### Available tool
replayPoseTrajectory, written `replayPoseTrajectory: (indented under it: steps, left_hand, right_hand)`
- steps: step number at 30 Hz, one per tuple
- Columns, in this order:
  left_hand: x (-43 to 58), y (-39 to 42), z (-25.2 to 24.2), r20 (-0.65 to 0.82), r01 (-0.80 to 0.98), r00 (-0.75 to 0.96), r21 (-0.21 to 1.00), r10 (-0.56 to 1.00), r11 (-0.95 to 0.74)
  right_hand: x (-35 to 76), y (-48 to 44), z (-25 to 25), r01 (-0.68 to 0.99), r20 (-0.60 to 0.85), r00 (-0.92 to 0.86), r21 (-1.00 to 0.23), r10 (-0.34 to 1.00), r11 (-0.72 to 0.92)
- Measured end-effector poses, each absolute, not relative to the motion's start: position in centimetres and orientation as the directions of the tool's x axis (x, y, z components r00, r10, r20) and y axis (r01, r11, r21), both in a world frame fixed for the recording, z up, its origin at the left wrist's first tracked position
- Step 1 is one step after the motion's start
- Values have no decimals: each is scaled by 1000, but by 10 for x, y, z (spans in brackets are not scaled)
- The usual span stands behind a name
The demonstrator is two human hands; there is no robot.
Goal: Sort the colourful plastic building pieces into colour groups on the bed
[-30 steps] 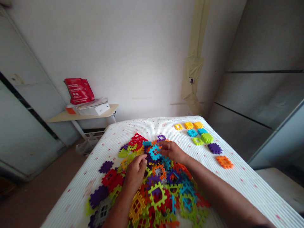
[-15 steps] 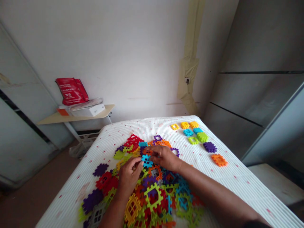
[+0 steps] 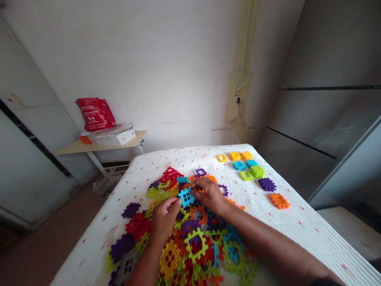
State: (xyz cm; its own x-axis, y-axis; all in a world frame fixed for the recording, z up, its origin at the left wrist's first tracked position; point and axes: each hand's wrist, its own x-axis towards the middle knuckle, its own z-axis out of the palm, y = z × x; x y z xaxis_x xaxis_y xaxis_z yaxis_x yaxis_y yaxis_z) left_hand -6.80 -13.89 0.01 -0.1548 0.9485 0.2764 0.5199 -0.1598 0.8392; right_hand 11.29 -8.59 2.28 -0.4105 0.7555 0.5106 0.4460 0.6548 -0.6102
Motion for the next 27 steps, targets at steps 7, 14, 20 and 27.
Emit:
replayPoseTrajectory:
  steps: [7,14,20,27]
  left_hand:
    - [-69,-138,1,217,421,-231,901,948,-104]
    - [-68,-140,5,225,410,-212,904,951,-122]
    - [-70,-139,-3,288,505,-157,846,945,-174]
    - [-70,-137,-10,289,549,-132,818,948,-173]
  right_hand:
    - [110,-97,28,483,430,-558,-528,710,699]
    - [103,-99,19,509,476,-582,-420,660,752]
    - [101,-99,16,550,496,-556,-383,667,743]
    - [162,-42,35,787,546,-309,-313,779,531]
